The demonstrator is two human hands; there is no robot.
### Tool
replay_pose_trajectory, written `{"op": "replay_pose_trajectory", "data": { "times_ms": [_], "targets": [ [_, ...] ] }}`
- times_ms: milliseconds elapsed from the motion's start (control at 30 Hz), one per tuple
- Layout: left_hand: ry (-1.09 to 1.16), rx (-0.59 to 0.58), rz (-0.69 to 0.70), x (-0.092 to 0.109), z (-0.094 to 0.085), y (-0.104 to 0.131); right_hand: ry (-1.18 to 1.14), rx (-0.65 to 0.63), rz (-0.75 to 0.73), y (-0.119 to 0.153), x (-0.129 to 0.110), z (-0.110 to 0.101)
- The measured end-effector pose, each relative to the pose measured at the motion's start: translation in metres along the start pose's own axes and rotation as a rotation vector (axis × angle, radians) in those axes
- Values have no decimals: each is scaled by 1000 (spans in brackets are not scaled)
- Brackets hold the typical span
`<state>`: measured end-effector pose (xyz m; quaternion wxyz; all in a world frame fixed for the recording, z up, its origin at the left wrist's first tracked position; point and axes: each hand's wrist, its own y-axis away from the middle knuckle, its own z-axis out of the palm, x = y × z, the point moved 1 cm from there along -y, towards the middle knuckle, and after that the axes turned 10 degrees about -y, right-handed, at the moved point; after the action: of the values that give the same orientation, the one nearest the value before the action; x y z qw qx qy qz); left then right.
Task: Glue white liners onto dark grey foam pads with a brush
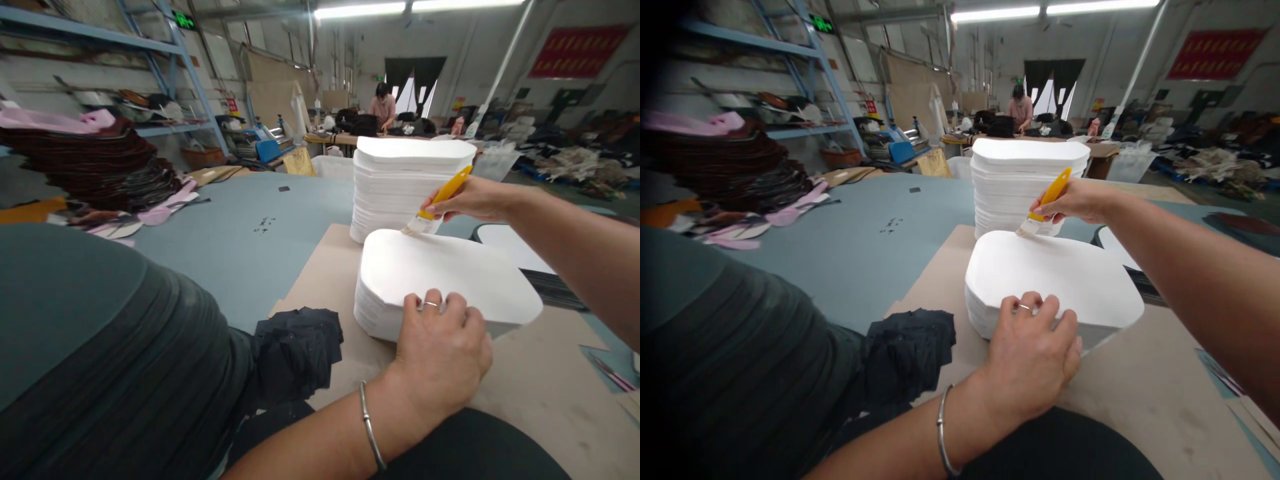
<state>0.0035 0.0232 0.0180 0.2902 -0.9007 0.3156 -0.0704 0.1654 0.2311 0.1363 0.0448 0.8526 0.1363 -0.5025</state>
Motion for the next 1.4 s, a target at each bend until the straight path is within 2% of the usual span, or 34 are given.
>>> {"op": "replay_pose_trajectory", "data": {
  "times_ms": [133,233,300,400,500,567,633,700,767,867,967,1033,1100,1167,1300,1400],
  "targets": [
    [-7,-31,12,-1,-3,-1,65,67,63,34,18,-41],
    [-17,-52,16,-3,-3,-4,130,154,126,66,25,-62],
    [-29,-63,26,-3,-3,-5,192,224,168,86,28,-69],
    [-51,-74,39,-1,-4,-4,320,346,231,115,28,-66],
    [-53,-101,44,-1,-8,-6,476,417,270,144,22,-51],
    [-2,-158,41,-8,-14,-15,579,438,271,164,13,-37],
    [173,-284,15,-27,-20,-33,654,442,255,181,1,-18],
    [495,-458,-58,-55,-23,-58,622,382,196,189,-12,4],
    [791,-559,-190,-87,-22,-83,445,273,55,188,-23,32],
    [852,-652,-347,-123,-17,-105,104,109,-221,172,-33,75],
    [822,-668,-344,-133,-13,-107,-10,7,-299,155,-37,106],
    [816,-658,-303,-129,-14,-103,-2,-16,-251,151,-34,109],
    [789,-657,-295,-124,-16,-100,28,-11,-182,155,-26,96],
    [693,-668,-271,-119,-18,-99,45,-30,-105,166,-12,68],
    [383,-658,-49,-105,-19,-103,21,-50,73,195,26,-15],
    [204,-646,9,-94,-17,-103,49,5,179,210,39,-67]
  ]
}}
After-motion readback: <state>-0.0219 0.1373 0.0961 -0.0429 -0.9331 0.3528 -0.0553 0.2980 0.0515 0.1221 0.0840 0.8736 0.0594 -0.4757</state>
